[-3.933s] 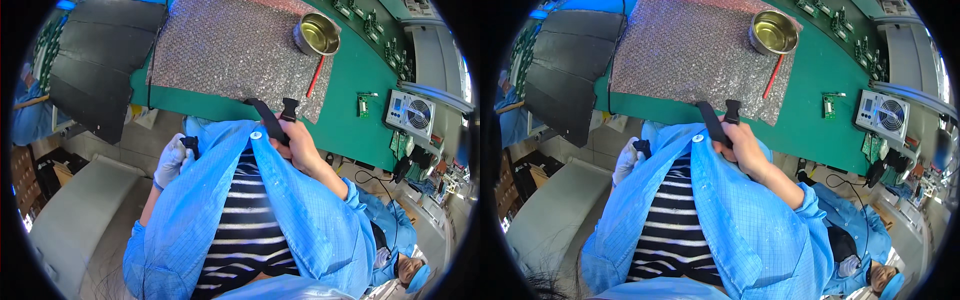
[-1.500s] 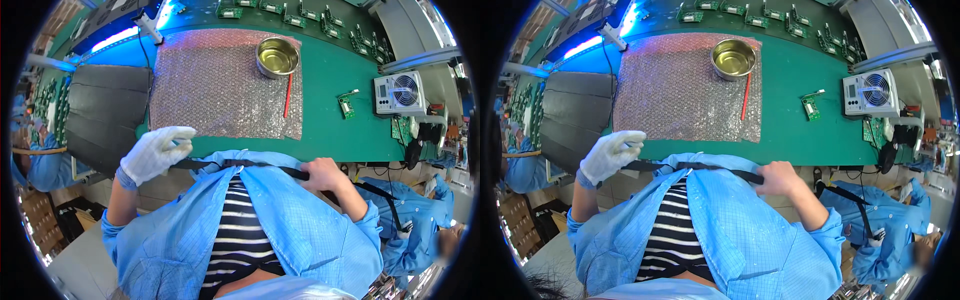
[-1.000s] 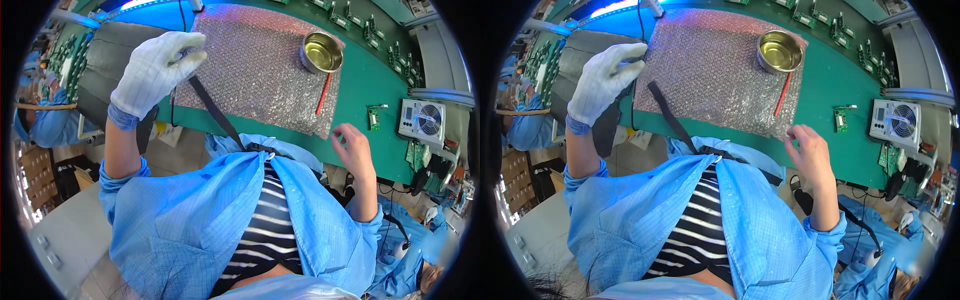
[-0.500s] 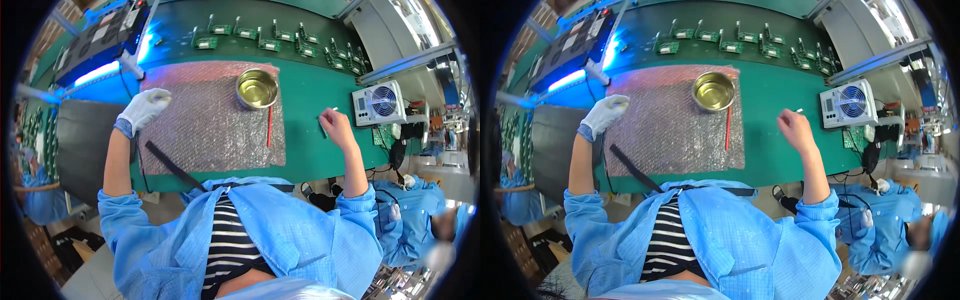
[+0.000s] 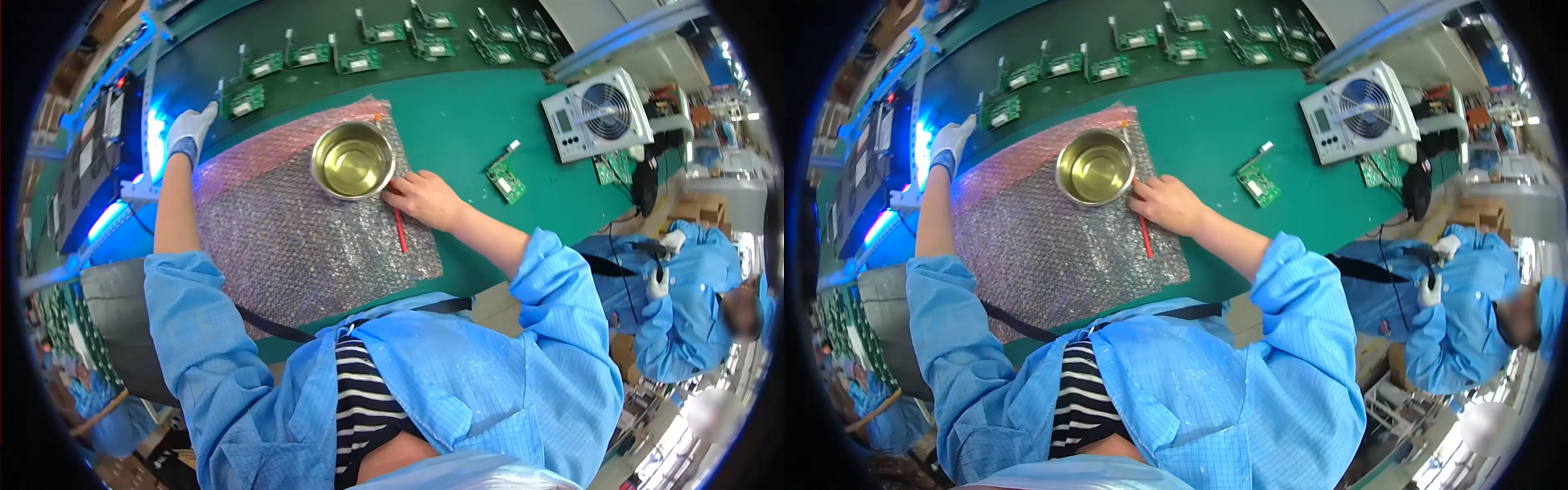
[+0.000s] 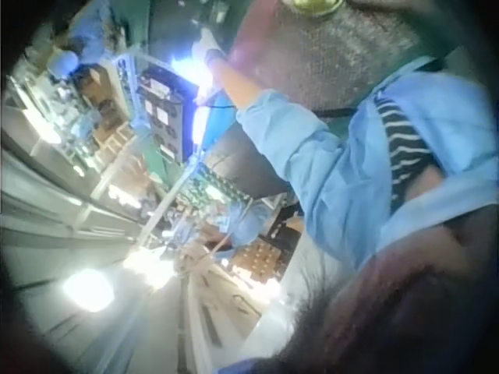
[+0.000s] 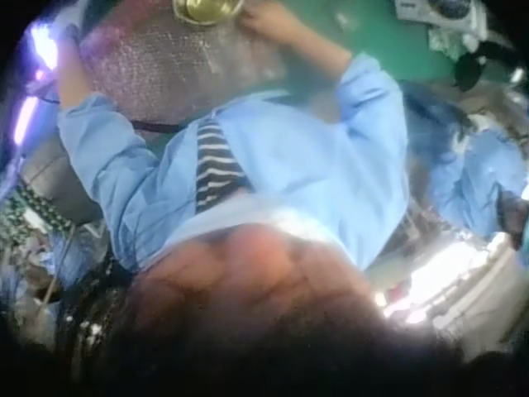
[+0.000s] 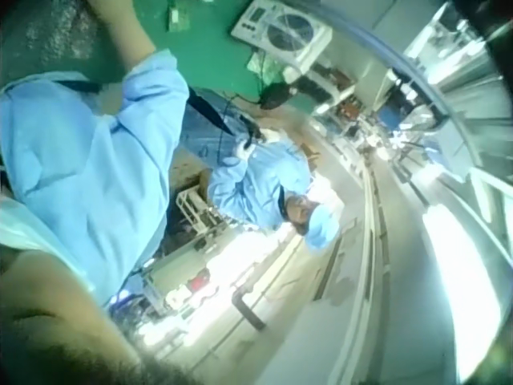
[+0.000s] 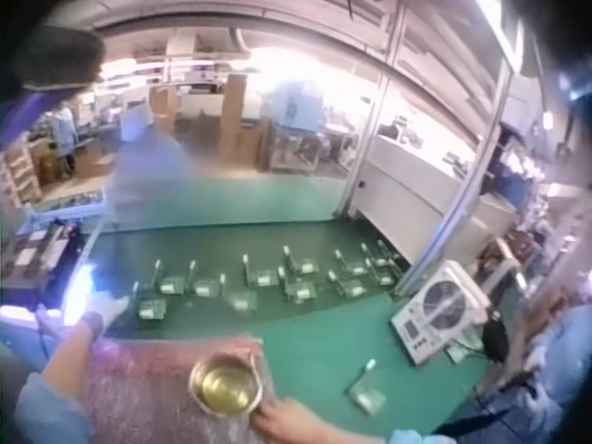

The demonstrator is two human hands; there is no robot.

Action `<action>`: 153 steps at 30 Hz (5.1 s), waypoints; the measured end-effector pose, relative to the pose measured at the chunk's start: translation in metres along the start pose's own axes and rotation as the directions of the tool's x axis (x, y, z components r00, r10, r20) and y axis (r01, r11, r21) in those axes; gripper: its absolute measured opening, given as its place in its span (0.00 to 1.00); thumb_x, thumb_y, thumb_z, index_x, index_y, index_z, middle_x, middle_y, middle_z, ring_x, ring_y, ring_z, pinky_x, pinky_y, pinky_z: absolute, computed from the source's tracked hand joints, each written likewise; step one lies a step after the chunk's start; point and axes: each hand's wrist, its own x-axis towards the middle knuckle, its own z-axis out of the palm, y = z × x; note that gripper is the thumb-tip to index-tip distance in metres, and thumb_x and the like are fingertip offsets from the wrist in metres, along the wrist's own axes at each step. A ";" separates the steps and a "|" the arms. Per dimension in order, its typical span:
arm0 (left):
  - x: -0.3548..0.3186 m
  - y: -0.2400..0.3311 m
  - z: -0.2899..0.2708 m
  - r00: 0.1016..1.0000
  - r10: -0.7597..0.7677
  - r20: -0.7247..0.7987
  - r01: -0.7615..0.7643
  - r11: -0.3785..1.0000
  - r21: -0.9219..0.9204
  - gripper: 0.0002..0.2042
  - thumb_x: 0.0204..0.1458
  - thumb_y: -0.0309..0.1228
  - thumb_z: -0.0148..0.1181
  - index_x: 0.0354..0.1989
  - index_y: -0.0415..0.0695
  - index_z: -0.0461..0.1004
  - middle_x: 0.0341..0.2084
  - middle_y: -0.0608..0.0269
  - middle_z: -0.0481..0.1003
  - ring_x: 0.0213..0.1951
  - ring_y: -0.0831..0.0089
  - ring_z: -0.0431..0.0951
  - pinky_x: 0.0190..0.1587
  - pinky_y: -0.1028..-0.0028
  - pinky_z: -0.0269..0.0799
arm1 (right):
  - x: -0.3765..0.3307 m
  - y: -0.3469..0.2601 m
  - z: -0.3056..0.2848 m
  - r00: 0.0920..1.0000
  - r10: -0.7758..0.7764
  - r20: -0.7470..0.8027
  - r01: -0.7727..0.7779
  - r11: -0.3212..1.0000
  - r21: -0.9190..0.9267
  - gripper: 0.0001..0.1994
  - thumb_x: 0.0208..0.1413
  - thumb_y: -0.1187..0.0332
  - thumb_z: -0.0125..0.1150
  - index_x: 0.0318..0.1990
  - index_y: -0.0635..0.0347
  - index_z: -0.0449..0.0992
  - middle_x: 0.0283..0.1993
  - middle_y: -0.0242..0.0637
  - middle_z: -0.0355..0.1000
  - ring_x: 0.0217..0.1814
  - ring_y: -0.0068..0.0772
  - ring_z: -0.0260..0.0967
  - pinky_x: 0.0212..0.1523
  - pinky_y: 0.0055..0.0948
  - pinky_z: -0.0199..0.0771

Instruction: Applying a liquid solution to printed circuit boards using a brush at a manual assembly station.

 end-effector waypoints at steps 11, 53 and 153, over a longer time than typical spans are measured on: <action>0.066 -0.010 0.047 0.933 0.342 0.111 -0.354 0.821 0.447 0.21 0.54 0.45 0.44 0.40 0.39 0.75 0.42 0.43 0.75 0.44 0.46 0.75 0.49 0.56 0.69 | -0.023 0.024 -0.011 0.940 0.028 -0.341 -0.030 1.000 0.001 0.09 0.45 0.70 0.56 0.36 0.50 0.72 0.36 0.31 0.70 0.26 0.23 0.67 0.25 0.25 0.63; -0.247 -0.004 0.035 0.914 0.360 0.184 0.321 -0.368 -0.873 0.23 0.55 0.29 0.55 0.59 0.40 0.61 0.45 0.58 0.72 0.43 0.66 0.77 0.33 0.73 0.80 | 0.000 -0.011 -0.045 0.612 0.788 0.061 -0.269 0.135 0.954 0.05 0.53 0.76 0.50 0.33 0.65 0.73 0.26 0.33 0.70 0.24 0.18 0.63 0.26 0.18 0.63; -0.255 0.073 -0.010 0.939 0.331 -0.089 -0.133 0.113 -0.985 0.21 0.55 0.41 0.59 0.47 0.35 0.72 0.38 0.59 0.77 0.37 0.75 0.79 0.38 0.74 0.79 | 0.048 -0.067 -0.101 0.713 0.488 -0.503 0.173 0.572 0.802 0.04 0.37 0.82 0.46 0.23 0.70 0.68 0.17 0.38 0.65 0.18 0.23 0.59 0.19 0.21 0.58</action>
